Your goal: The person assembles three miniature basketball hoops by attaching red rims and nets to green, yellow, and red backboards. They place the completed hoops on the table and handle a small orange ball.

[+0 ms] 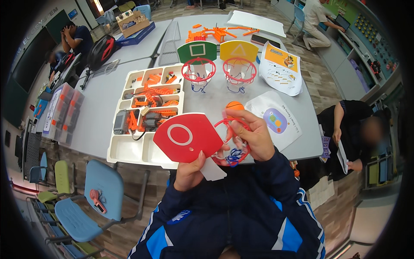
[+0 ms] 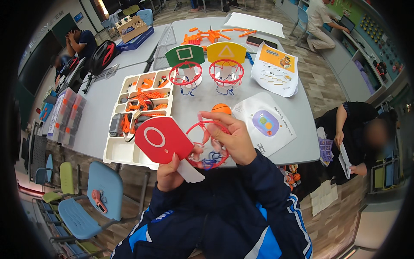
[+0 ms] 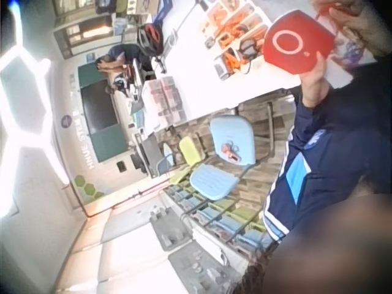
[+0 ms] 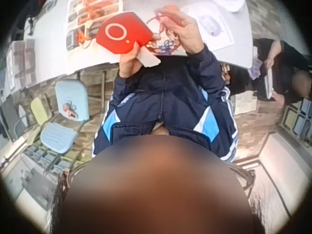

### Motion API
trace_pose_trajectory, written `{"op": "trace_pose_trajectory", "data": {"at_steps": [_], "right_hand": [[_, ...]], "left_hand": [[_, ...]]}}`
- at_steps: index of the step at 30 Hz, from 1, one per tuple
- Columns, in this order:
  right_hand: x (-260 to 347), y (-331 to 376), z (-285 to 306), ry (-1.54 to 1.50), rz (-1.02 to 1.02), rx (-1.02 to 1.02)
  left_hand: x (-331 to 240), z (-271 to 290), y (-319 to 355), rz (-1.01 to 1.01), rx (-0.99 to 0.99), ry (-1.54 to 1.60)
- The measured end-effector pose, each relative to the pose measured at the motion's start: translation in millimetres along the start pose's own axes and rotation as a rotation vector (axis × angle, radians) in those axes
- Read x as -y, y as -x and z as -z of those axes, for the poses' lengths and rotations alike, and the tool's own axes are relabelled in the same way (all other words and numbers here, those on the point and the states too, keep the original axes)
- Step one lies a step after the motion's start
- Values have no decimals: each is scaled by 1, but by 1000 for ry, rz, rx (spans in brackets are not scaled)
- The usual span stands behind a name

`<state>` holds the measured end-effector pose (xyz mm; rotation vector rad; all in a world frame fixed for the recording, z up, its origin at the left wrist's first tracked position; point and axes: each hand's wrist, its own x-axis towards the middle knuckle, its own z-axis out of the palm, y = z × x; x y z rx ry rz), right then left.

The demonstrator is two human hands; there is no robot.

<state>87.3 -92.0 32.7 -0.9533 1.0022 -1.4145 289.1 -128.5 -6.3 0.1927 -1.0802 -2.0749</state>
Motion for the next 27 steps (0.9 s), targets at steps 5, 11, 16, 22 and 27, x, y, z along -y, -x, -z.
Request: {"op": "trace_pose_trajectory", "data": {"at_steps": [5,11,16,22,27], "right_hand": [[15,16,9,17,100,-102],[12,22,11,49,-103,91],[-8,10,9,-38,-252,120],[-8,15,18,-115,-317,119],[-9,17,19,-150,-348,130]], "left_hand": [[-29,0,7,55,-155,-202],[-5,6,-13,-26,-271,-549],[45,11,-25,-207,-150,-862],[57,22,-22,-123,-136,-770],[54,18,-19,-106,-113,-856]]}}
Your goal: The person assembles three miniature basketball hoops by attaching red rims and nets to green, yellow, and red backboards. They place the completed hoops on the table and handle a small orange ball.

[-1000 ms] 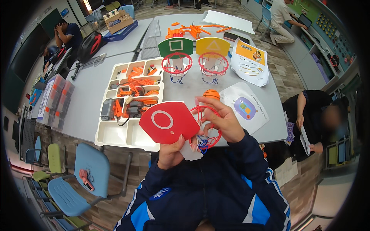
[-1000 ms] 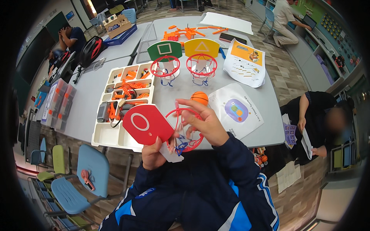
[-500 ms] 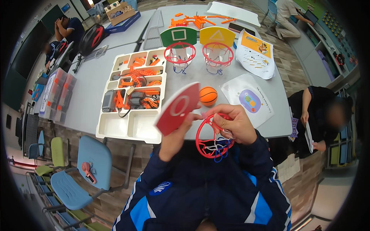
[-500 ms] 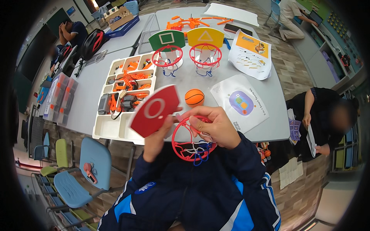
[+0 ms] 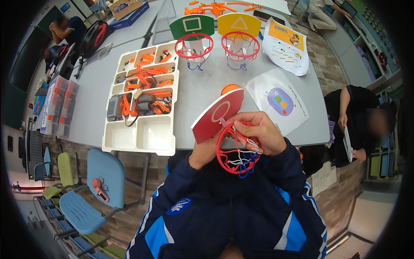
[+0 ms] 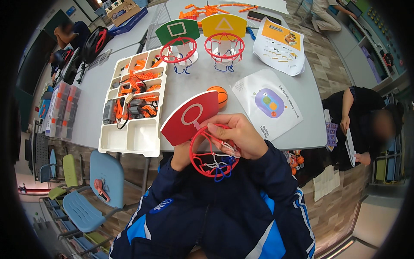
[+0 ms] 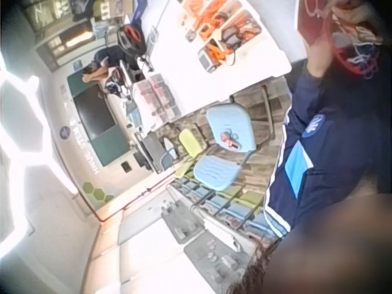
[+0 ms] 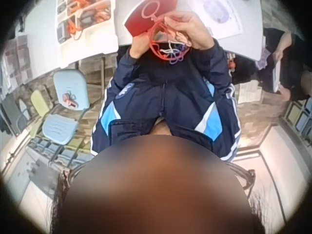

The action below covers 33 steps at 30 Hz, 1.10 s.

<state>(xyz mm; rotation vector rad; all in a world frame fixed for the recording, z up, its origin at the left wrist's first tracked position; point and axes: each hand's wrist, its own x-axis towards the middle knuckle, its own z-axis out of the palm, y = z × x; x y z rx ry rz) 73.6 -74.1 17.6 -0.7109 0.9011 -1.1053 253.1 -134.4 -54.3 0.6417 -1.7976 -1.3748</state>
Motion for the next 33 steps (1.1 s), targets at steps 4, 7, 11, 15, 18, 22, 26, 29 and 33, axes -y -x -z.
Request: {"op": "trace_pose_trajectory", "data": {"at_steps": [4,7,11,15,18,22,26,29,33], "right_hand": [[-3,0,5,-78,-39,29],[-5,-1,9,-92,-69,40],[-3,1,12,-79,-108,42],[0,4,10,-68,-142,-3],[1,7,8,-109,-130,17],[-4,6,6,-87,-124,-31],[-5,5,5,-111,-121,-25],[-7,7,-1,-121,-99,-32],[-5,17,-4,17,-84,-64]], "left_hand": [[3,-4,-9,-21,-10,105],[6,-4,-19,-95,13,238],[2,2,-23,-230,38,42],[-6,3,-25,-321,74,-107],[-10,4,-26,-347,99,-172],[-10,7,-27,-382,102,-231],[-10,9,-26,-383,127,-216],[-13,13,-28,-372,143,-176],[-20,8,-23,-143,98,39]]}}
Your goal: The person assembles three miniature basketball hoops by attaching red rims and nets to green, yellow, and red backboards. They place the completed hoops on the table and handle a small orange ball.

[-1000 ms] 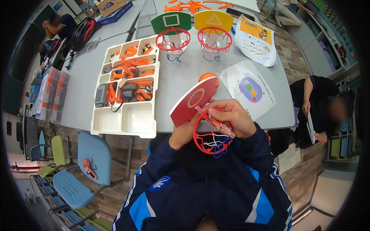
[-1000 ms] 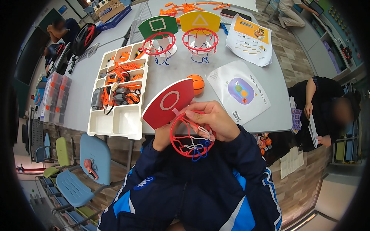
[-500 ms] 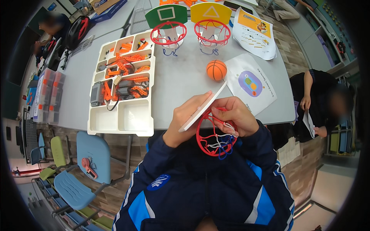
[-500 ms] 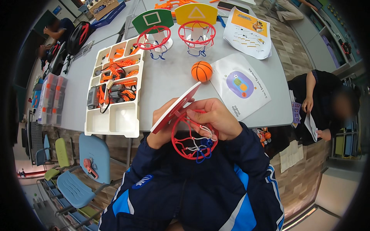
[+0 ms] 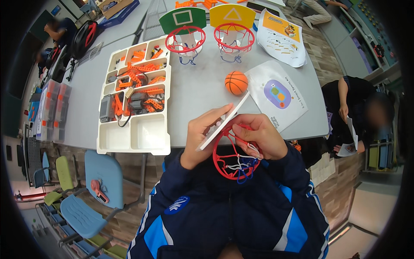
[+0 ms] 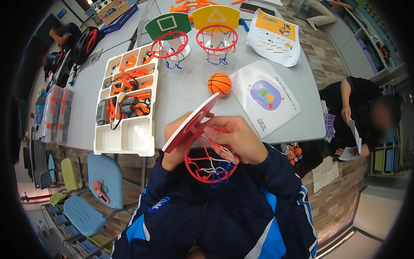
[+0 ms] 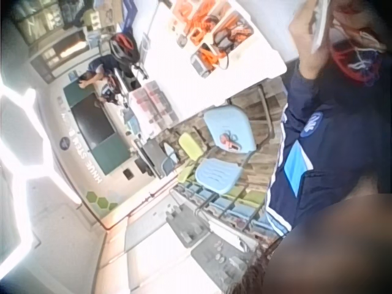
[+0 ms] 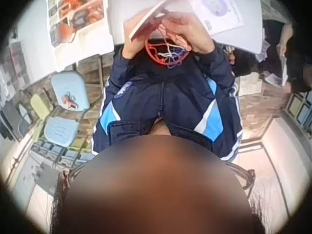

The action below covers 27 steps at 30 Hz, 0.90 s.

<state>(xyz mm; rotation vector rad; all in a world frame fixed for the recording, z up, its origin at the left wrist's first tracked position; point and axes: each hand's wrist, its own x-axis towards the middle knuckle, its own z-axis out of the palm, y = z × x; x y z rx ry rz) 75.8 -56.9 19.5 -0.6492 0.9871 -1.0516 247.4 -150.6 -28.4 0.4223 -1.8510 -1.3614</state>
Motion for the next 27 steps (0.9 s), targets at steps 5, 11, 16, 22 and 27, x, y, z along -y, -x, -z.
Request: {"op": "trace_pose_trajectory", "data": {"at_steps": [5,11,16,22,27], "right_hand": [[3,20,11,-16,-78,83],[12,32,14,100,-45,24],[19,29,3,273,-109,56],[14,27,3,210,-118,50],[12,29,3,183,-131,24]], "left_hand": [[-18,-4,9,213,-348,47],[-47,3,17,240,-36,188],[-48,-8,13,132,171,164],[-50,-5,21,150,61,232],[-43,-12,28,177,10,332]]}}
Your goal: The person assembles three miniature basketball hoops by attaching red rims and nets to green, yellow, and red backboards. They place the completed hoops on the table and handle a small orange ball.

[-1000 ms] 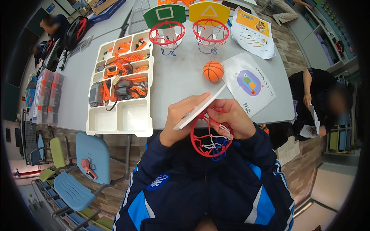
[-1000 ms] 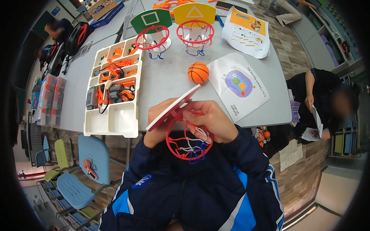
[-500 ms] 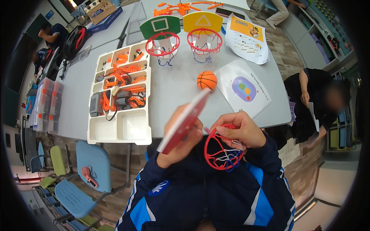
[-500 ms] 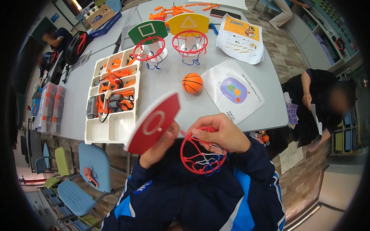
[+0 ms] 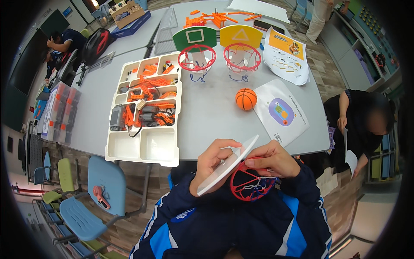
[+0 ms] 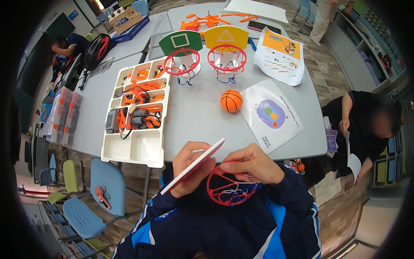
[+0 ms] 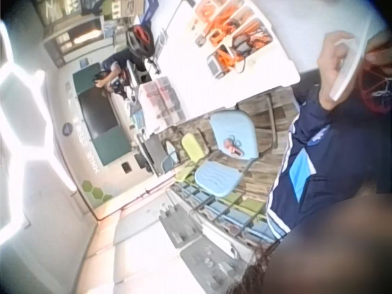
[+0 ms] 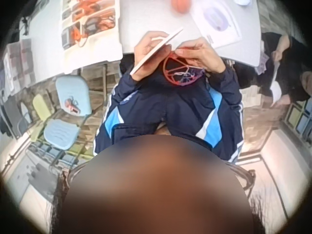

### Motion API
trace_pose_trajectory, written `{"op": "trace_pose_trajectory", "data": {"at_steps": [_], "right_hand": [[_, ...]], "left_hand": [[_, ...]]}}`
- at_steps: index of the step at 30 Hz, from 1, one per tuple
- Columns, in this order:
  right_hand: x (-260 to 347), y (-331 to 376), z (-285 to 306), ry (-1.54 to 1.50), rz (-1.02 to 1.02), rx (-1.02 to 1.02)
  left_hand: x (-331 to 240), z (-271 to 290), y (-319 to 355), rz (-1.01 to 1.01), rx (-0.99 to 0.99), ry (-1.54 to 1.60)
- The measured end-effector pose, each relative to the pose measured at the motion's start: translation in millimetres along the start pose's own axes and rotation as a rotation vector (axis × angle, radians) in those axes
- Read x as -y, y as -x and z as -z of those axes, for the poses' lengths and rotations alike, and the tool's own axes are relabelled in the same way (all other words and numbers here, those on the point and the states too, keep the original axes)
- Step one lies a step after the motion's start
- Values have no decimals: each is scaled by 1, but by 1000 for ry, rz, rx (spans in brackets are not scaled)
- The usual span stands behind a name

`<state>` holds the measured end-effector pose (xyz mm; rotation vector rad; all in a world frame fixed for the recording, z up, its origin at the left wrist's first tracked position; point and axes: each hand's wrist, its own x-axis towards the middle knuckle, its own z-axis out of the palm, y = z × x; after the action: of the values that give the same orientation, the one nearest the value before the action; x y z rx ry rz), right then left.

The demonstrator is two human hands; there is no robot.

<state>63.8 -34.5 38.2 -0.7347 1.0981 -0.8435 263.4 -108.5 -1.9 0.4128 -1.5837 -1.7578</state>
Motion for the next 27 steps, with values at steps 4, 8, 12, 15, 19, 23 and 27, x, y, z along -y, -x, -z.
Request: {"op": "trace_pose_trajectory", "data": {"at_steps": [4,8,12,15,19,23,27], "right_hand": [[0,3,-2,-9,-7,-38],[-1,2,-5,-43,23,-33],[-1,4,-11,-44,66,-24],[4,9,-17,-57,128,-16],[11,17,-21,-232,76,132],[5,-1,-24,-309,60,93],[0,-6,-22,-256,47,50]], "left_hand": [[-1,2,-2,19,24,-51],[-3,5,-5,-2,99,-72],[-2,16,-3,23,120,19],[2,24,-4,83,173,184],[7,24,-6,215,96,130],[16,20,-4,131,75,51],[21,22,-2,91,108,1]]}}
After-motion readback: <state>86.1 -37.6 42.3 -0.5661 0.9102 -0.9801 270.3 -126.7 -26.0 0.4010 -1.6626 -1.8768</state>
